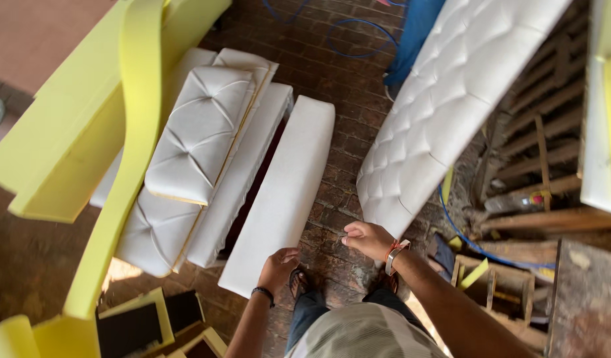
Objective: The person fits a beige fabric cover over a curved wooden furniture panel with padding, pressing and aligning the fabric over the edges. They use a pneumatic nail gun to fasten the fabric to the back of the panel and use shears to trim excess fabric, then handle the finished panel.
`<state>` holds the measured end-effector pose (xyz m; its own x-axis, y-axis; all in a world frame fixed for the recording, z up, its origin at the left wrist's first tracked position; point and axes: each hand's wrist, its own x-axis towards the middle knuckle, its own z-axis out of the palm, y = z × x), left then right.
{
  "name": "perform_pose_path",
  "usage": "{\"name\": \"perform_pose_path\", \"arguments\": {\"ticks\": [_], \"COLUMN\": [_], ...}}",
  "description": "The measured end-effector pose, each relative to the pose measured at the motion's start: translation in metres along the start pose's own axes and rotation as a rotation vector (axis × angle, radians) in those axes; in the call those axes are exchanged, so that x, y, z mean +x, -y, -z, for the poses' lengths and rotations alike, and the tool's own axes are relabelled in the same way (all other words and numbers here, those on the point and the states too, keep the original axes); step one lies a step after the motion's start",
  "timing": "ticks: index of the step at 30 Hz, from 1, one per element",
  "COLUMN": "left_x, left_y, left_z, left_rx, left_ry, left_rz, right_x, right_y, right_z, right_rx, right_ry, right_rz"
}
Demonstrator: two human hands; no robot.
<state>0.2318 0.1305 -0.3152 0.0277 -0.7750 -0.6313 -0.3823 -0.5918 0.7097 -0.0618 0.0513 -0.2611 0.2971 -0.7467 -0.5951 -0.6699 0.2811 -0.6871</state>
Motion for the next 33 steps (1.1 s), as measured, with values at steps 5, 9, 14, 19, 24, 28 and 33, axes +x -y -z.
{"name": "perform_pose_path", "arguments": {"ticks": [5,9,14,19,24,28,33], "left_x": [0.007,0.015,0.016,0.001,-0.039,-0.083,-0.148], "left_y": [0.014,0.003,-0.022,-0.029,-0.026,-0.022,-0.02], "left_z": [0.017,0.008,-0.016,-0.06,-0.117,-0.16,-0.202], "left_rx": [-0.07,0.067,0.139,0.259,0.417,0.488,0.517], "left_ry": [0.147,0.3,0.422,0.56,0.672,0.762,0.816], "left_rz": [0.06,-0.01,-0.096,-0.206,-0.219,-0.291,-0.283], "right_x": [-0.042,-0.086,-0.14,-0.186,-0.236,-0.276,-0.318], "right_y": [0.0,-0.02,-0.046,-0.076,-0.114,-0.15,-0.192], "right_z": [-0.04,-0.059,-0.083,-0.114,-0.15,-0.183,-0.217], "right_rx": [-0.063,0.043,0.089,0.276,0.31,0.486,0.805], "right_ry": [-0.055,-0.115,-0.168,-0.295,-0.382,-0.455,-0.556], "right_rz": [0.004,-0.129,-0.266,-0.317,-0.424,-0.377,-0.301]}}
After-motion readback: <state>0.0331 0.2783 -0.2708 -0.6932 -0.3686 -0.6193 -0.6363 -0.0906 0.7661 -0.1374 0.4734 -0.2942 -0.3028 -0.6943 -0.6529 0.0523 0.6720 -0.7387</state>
